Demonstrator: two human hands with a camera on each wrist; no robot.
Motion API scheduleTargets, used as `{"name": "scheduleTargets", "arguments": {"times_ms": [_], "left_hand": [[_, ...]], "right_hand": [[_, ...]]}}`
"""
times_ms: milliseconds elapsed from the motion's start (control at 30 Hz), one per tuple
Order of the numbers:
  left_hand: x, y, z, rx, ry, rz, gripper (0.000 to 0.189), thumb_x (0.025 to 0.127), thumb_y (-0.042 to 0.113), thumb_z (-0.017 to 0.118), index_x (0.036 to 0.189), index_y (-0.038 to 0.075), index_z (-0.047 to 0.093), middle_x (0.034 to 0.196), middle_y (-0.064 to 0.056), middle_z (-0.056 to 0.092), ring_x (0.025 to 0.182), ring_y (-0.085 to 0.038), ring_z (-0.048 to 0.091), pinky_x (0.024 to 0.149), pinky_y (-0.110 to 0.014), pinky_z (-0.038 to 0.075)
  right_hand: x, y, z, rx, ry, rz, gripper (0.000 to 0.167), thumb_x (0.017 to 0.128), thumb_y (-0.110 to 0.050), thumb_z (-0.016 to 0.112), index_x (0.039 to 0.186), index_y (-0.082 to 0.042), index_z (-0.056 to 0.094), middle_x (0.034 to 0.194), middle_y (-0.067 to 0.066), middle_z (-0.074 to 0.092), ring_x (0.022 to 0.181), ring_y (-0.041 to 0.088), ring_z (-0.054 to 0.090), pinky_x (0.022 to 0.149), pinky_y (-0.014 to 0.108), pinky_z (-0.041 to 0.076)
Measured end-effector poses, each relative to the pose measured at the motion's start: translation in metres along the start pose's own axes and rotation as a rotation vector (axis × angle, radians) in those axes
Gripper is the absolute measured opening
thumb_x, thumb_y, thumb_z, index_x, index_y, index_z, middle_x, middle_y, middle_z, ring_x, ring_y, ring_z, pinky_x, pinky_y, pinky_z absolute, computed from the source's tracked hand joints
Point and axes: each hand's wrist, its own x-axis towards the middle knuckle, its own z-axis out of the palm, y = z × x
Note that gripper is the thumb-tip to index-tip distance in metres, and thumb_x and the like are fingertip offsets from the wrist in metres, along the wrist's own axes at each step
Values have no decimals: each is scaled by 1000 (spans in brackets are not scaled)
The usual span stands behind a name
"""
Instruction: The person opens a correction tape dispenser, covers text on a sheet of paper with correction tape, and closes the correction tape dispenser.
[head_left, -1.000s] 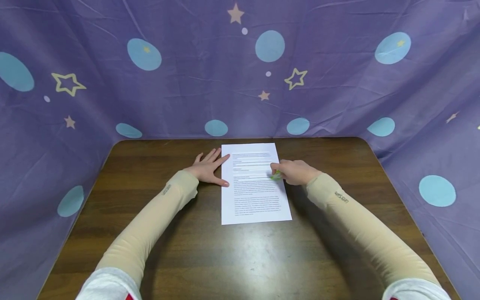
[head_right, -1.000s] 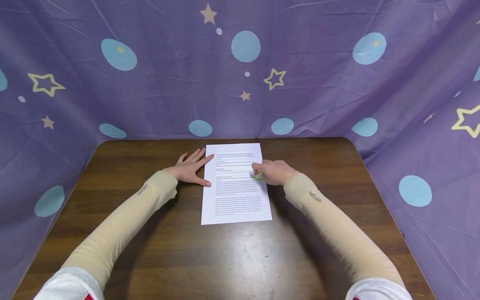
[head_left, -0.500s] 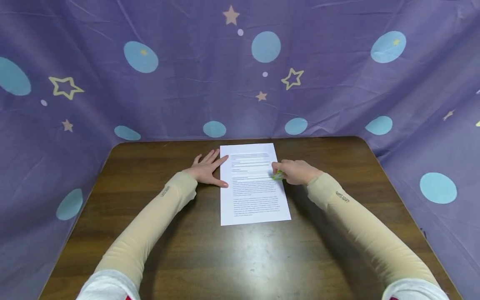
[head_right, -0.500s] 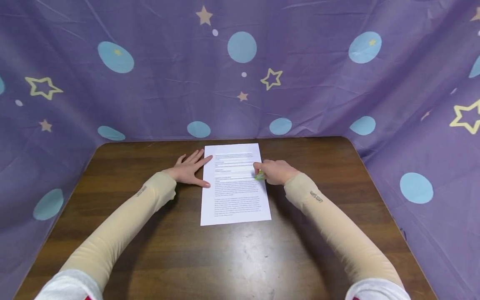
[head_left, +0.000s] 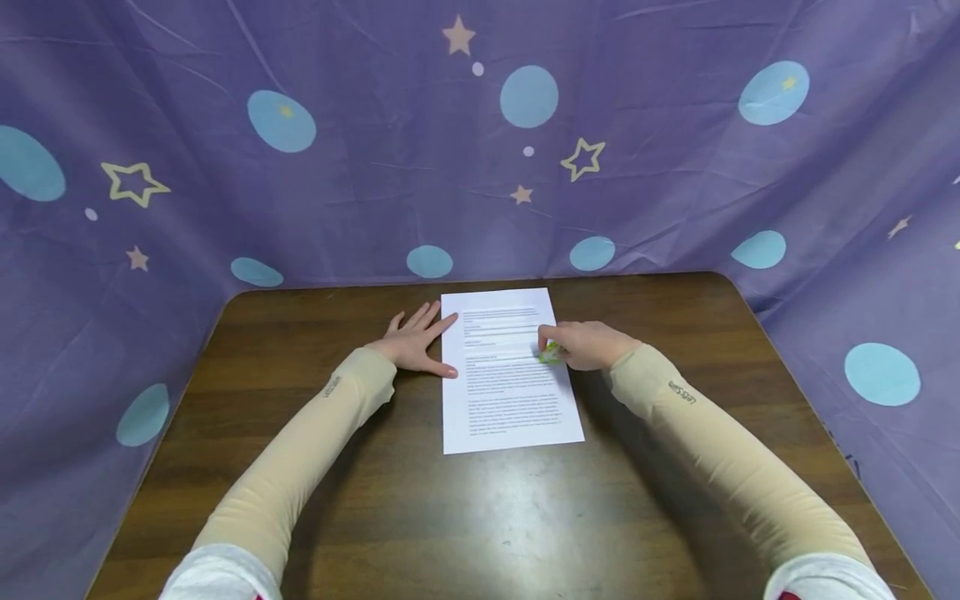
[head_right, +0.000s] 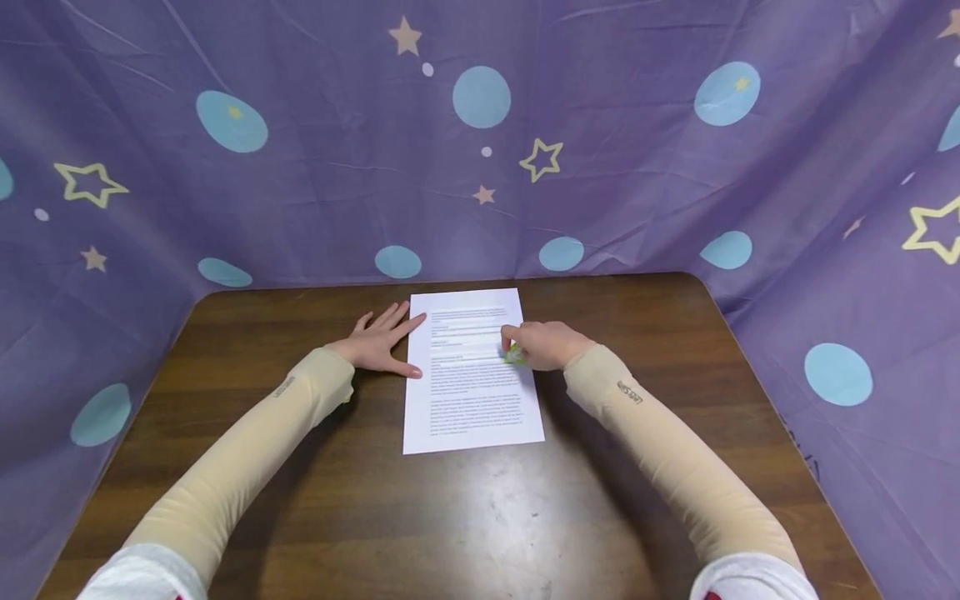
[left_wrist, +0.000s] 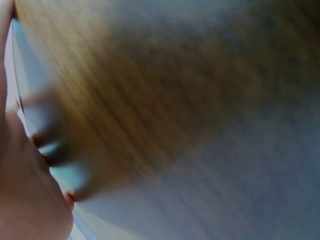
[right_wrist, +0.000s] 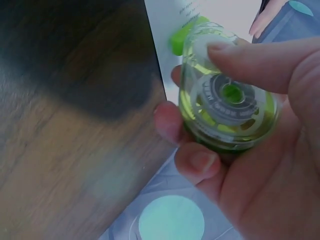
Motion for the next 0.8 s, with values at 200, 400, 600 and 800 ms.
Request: {"name": "scheduleTargets", "arguments": {"times_ms": [200, 400, 600, 800], "left_hand": [[-1, 1, -1, -17, 0, 7, 129, 73, 88, 68, 170, 30, 5, 174, -10, -16, 160, -31, -14, 120, -68, -8], [3, -3, 2, 11, 1, -7, 129, 72, 90, 66, 169, 34, 3, 174, -7, -17, 160, -29, -14, 121, -68, -6], [4, -5, 2, 15, 4, -14, 127, 73, 88, 67, 169, 36, 3, 174, -5, -18, 160, -28, -15, 121, -67, -6], [4, -5, 1, 21, 0, -17, 126, 74, 88, 67, 169, 35, 3, 174, -6, -18, 160, -28, -15, 121, -66, -6]], "right_hand": [[7, -9, 3, 23, 40, -67, 25, 99, 1, 62, 115, -17, 62, 100, 6, 69, 80, 20, 60, 75, 42, 54], [18, -20, 6, 19, 60, -110, 27, 97, 2, 63, 116, -18, 62, 96, 4, 67, 72, 17, 54, 68, 38, 51], [30, -29, 11, 9, 76, -143, 29, 96, 2, 62, 116, -19, 63, 96, 5, 69, 73, 16, 53, 69, 38, 52], [40, -38, 14, -1, 79, -175, 29, 96, 1, 65, 118, -18, 63, 96, 5, 69, 72, 16, 53, 68, 36, 51]]}}
